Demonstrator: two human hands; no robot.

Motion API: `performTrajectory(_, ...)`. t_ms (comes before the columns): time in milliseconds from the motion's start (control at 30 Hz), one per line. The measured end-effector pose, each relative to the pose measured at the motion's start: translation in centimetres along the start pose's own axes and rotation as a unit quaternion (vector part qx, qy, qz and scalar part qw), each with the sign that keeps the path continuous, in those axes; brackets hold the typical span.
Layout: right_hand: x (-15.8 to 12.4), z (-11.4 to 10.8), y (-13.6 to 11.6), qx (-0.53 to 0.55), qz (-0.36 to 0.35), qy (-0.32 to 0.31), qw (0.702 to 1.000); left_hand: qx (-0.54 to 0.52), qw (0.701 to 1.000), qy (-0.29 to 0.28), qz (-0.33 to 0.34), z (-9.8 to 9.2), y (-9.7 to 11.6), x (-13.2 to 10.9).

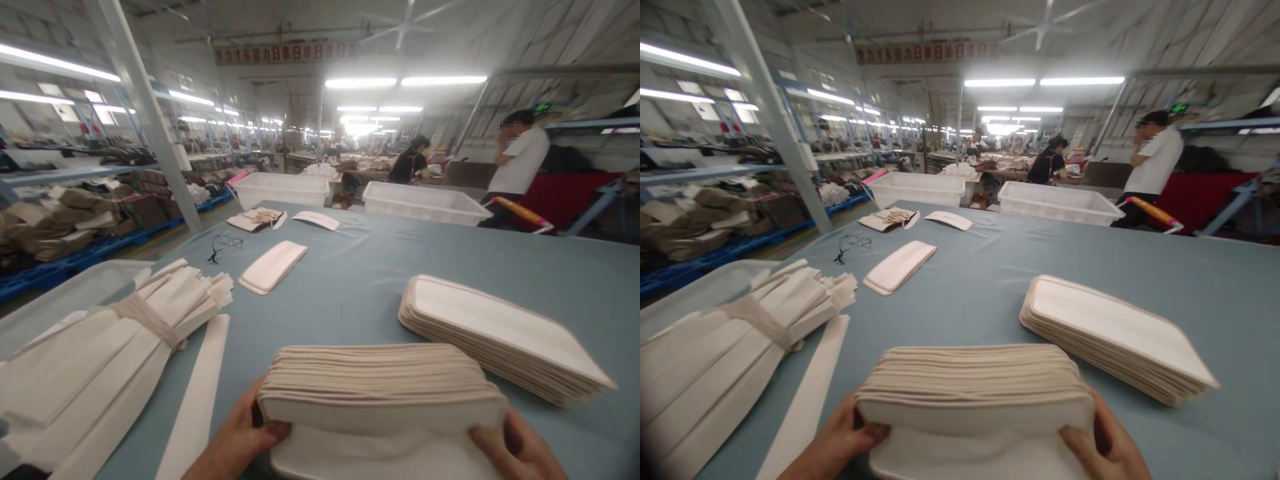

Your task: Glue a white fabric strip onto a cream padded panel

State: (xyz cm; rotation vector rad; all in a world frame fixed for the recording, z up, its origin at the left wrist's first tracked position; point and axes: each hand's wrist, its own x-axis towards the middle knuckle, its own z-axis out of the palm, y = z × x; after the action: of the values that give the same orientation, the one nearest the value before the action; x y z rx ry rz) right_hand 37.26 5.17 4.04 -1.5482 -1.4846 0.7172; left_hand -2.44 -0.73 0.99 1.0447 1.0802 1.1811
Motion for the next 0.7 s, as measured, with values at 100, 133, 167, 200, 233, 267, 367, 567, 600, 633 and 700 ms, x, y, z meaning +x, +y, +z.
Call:
performTrajectory(100,5.0,2.3,-6.8,0.026,0.005,-0.082,0.996,-0.030,0.996,0.080,-0.013,-1.2,0.8,1.3)
performTrajectory(133,6.9,3.4,-9.0,0.025,-0.002,-0.110,0.994,-0.049,0.993,0.107,-0.016,-1.6,1.2,2.0)
performTrajectory(167,9.0,4.7,-10.9,0.026,-0.014,-0.125,0.992,-0.069,0.988,0.134,-0.016,-2.0,1.5,2.8)
performTrajectory(200,11.1,6.1,-12.5,0.031,-0.024,-0.138,0.990,-0.089,0.983,0.157,-0.012,-2.5,1.8,3.8)
performTrajectory(233,13.4,7.7,-13.9,0.048,-0.027,-0.143,0.988,-0.105,0.979,0.176,-0.004,-2.9,2.0,4.9)
performTrajectory(267,15.8,9.5,-15.0,0.075,-0.021,-0.143,0.987,-0.117,0.974,0.192,0.009,-3.5,2.3,6.1)
performTrajectory(367,22.5,15.7,-17.7,0.130,-0.018,-0.138,0.982,-0.146,0.956,0.250,0.040,-5.2,3.0,10.1)
performTrajectory(567,32.3,27.5,-21.0,0.130,0.014,-0.128,0.983,-0.223,0.889,0.399,-0.002,-8.5,5.3,16.9)
performTrajectory(600,33.6,29.1,-21.2,0.132,0.022,-0.129,0.983,-0.227,0.878,0.421,-0.002,-8.8,5.6,17.8)
performTrajectory(633,34.8,30.5,-21.4,0.135,0.030,-0.131,0.982,-0.230,0.869,0.438,0.001,-9.2,5.8,18.7)
performTrajectory(700,37.1,33.0,-21.4,0.143,0.041,-0.136,0.979,-0.234,0.861,0.453,0.008,-9.6,5.7,20.3)
